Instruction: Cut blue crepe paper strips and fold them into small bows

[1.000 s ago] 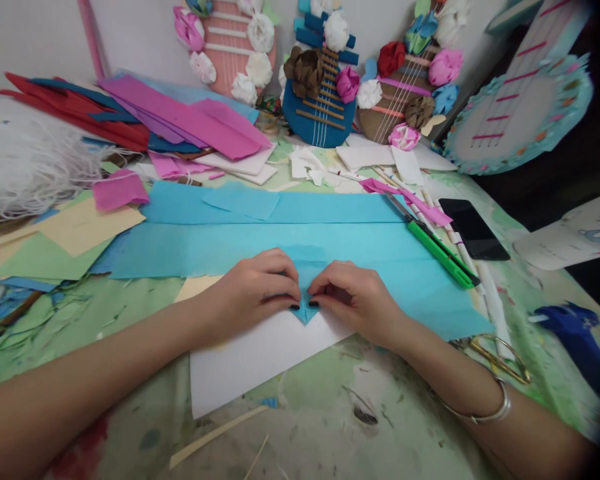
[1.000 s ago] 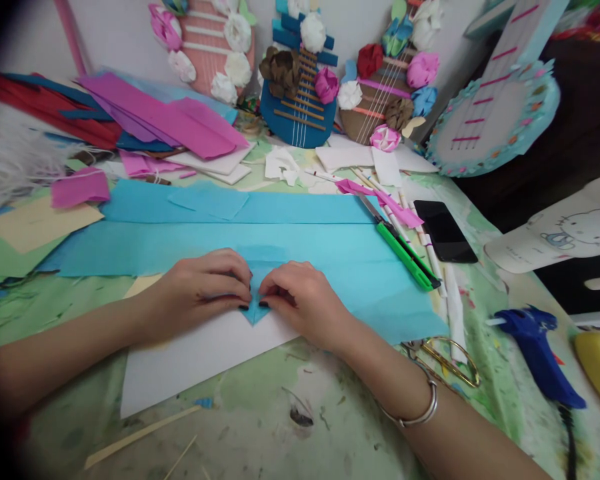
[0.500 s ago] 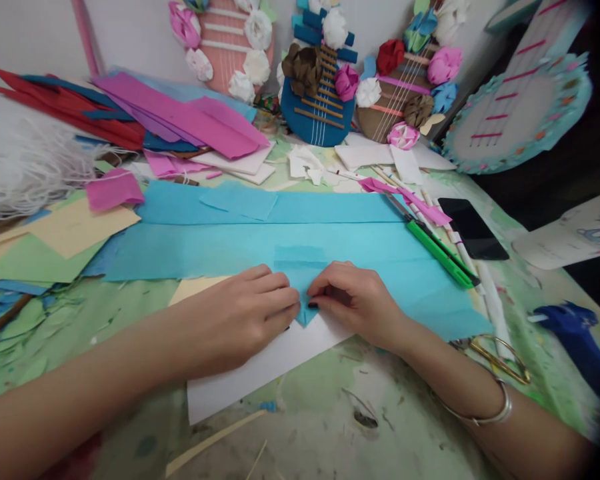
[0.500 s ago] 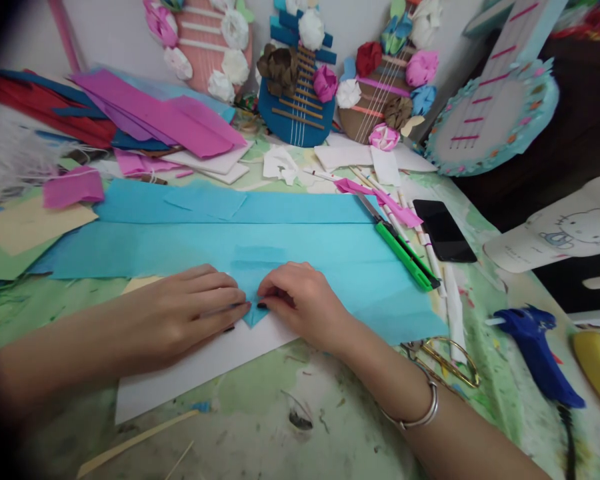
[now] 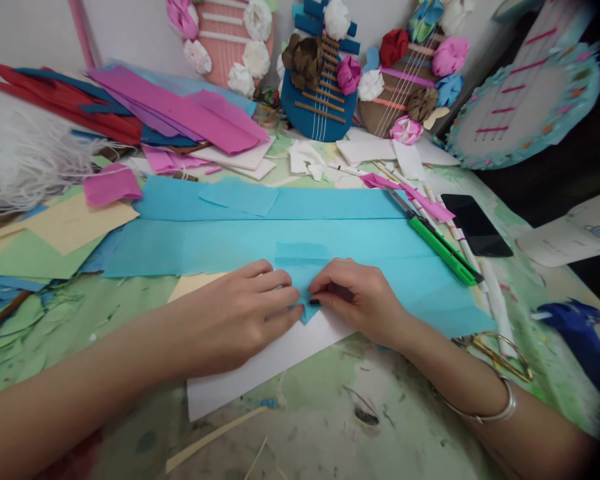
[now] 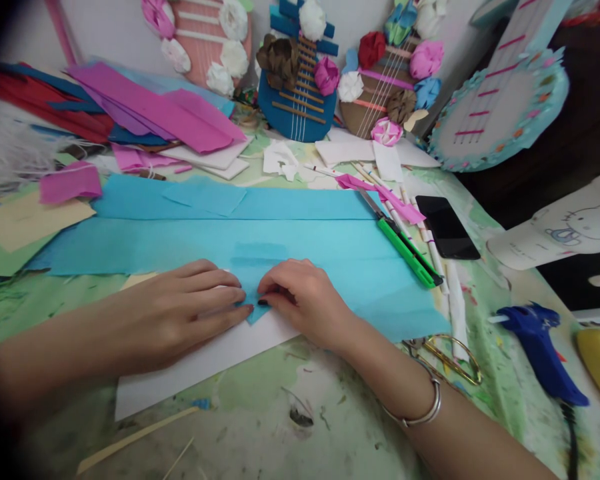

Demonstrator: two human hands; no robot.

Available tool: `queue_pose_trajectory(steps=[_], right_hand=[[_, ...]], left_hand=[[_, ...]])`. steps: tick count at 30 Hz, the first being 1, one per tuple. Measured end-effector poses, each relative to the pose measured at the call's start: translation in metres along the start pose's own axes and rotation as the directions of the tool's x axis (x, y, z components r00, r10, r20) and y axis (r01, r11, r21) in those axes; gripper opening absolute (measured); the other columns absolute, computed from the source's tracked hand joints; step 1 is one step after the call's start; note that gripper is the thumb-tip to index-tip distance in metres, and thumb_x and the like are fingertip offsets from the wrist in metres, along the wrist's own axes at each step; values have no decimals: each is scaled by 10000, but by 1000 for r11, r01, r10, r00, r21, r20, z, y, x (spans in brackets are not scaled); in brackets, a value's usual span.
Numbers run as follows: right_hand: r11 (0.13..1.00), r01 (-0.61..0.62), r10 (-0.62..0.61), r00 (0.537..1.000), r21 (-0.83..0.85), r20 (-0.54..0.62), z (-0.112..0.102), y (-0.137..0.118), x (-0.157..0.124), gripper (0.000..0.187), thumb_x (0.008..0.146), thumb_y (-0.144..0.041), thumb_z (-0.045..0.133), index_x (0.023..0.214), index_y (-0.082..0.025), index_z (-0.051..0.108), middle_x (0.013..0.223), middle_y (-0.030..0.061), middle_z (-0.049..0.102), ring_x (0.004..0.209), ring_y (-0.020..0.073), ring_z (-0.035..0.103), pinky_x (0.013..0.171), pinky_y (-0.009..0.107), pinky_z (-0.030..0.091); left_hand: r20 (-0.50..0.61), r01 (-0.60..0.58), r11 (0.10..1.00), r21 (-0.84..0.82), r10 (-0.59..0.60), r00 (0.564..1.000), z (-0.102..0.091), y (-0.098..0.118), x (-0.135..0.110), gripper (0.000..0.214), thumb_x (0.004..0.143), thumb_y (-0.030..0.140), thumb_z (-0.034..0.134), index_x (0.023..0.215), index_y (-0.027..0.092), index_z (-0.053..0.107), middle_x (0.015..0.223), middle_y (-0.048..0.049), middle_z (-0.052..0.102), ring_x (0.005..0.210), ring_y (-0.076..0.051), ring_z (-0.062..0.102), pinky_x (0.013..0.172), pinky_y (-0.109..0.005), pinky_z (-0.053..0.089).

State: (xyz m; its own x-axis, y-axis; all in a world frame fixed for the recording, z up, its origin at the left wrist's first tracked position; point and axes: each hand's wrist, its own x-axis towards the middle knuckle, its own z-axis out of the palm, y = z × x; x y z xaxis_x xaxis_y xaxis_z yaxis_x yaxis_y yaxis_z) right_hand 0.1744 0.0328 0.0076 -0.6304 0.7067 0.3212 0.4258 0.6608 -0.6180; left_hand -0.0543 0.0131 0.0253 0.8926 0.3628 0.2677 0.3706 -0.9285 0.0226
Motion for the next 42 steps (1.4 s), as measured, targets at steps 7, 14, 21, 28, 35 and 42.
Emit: queue_pose_trajectory(steps=[7, 14, 21, 28, 35, 42], right_hand=[[1000, 7, -7, 1000, 0, -4, 0, 1, 1, 83, 836, -90, 616, 820, -168, 640, 765, 2, 664, 712, 114, 575, 697, 257, 419], [1000, -24, 24, 1000, 15, 8, -1, 0, 1, 88, 827, -91, 623, 801, -173, 642, 744, -3, 653, 698, 113, 574, 691, 251, 425], [997, -53, 52, 998, 54, 20, -2, 0, 2, 80, 814, -94, 632, 797, -171, 650, 708, -10, 627, 681, 108, 565, 672, 243, 438], [996, -73, 72, 997, 60, 17, -2, 0, 2, 58, 830, -138, 619, 801, -180, 646, 730, 3, 637, 706, 121, 575, 679, 258, 450], [997, -51, 51, 999, 55, 11, -1, 1, 2, 51, 822, -122, 632, 806, -167, 649, 734, 5, 637, 706, 119, 571, 678, 256, 447], [996, -66, 65, 998, 52, 20, -2, 1, 1, 54, 819, -127, 629, 804, -175, 649, 734, 6, 636, 710, 124, 573, 676, 258, 449]], left_hand=[[13, -13, 1000, -11, 13, 1000, -1, 1, 0, 210, 934, 111, 449, 1006, 180, 634, 990, -92, 672, 990, -217, 579, 888, -377, 416], [-16, -32, 999, -7, 31, 999, 1, 2, -2, 219, 928, 97, 449, 990, 172, 645, 996, -95, 686, 979, -213, 593, 899, -376, 428], [4, -38, 999, -9, 38, 999, -2, 3, 1, 236, 931, 99, 425, 984, 170, 644, 980, -102, 684, 936, -210, 608, 881, -380, 443], [6, -16, 998, -56, 16, 1000, -3, 4, 1, 206, 922, 110, 460, 988, 186, 639, 985, -92, 681, 909, -201, 621, 896, -383, 458], [-4, -26, 999, -33, 26, 1000, -1, 4, -1, 191, 917, 103, 469, 989, 165, 635, 979, -109, 686, 927, -214, 627, 898, -391, 469], [-24, -5, 1000, -14, 4, 1000, 5, 3, -2, 220, 945, 181, 460, 1085, 156, 627, 925, -103, 689, 903, -209, 631, 867, -383, 490]])
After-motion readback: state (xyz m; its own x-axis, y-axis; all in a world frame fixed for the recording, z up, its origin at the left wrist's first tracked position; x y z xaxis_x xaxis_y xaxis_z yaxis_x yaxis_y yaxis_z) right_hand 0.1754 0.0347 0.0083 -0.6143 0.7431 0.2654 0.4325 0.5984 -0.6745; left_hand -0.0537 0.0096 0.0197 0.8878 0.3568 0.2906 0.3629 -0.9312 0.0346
